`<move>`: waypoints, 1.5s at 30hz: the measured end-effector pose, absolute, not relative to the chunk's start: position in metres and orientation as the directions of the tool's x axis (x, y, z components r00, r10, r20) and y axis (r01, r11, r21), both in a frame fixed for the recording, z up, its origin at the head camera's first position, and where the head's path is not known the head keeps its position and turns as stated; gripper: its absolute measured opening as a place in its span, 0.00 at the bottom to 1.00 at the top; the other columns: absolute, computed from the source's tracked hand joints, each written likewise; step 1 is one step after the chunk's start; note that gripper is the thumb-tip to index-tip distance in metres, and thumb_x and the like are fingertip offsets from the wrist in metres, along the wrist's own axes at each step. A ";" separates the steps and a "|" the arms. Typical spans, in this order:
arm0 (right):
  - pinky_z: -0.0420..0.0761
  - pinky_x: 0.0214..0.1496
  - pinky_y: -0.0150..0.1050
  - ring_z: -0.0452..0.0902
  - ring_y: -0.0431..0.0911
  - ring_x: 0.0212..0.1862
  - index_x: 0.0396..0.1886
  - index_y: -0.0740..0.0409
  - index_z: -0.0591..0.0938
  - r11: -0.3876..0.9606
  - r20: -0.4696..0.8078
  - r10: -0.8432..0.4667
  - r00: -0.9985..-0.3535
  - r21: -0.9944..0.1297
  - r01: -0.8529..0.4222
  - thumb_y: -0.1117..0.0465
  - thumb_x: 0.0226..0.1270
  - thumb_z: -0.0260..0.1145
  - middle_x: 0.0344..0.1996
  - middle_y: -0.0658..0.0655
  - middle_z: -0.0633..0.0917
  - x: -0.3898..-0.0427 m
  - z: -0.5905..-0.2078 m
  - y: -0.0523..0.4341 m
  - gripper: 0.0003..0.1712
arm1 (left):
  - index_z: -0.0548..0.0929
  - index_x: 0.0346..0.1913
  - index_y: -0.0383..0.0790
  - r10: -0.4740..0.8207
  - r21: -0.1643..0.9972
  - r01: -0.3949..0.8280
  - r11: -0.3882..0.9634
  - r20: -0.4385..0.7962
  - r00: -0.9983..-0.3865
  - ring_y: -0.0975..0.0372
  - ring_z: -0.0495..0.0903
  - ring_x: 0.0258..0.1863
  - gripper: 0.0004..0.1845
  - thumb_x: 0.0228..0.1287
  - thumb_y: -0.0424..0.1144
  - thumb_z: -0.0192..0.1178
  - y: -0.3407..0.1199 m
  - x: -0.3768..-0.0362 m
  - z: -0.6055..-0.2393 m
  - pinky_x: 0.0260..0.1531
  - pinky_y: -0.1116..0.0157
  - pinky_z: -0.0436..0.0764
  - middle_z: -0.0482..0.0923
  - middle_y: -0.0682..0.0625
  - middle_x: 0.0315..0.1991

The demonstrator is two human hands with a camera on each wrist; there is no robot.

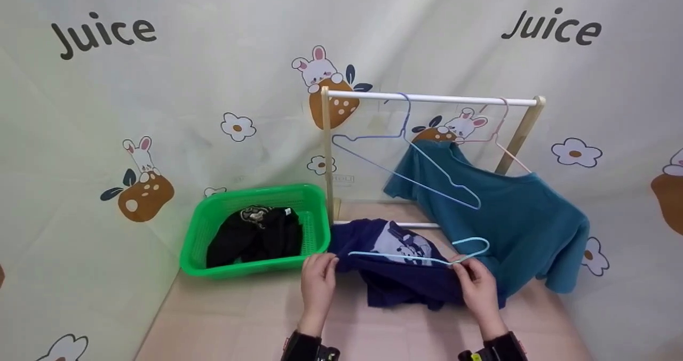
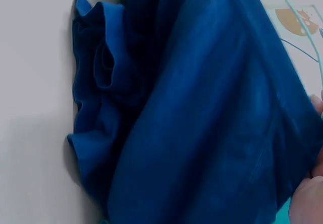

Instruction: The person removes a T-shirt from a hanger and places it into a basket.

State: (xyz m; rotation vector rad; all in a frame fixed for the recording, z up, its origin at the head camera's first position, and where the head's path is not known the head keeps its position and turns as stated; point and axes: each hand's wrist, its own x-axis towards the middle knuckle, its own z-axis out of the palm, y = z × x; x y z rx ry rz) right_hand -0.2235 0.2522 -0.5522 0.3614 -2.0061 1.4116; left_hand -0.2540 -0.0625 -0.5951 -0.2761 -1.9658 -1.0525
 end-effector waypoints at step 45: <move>0.83 0.47 0.35 0.86 0.45 0.40 0.42 0.80 0.80 -0.199 0.538 0.344 -0.770 -0.759 -0.619 0.77 0.68 0.60 0.35 0.58 0.88 -0.256 -0.497 0.223 0.07 | 0.76 0.66 0.42 0.151 0.532 0.332 0.779 0.354 -0.923 0.38 0.67 0.62 0.38 0.53 0.52 0.73 -0.032 -0.236 -0.653 0.52 0.38 0.70 0.68 0.35 0.66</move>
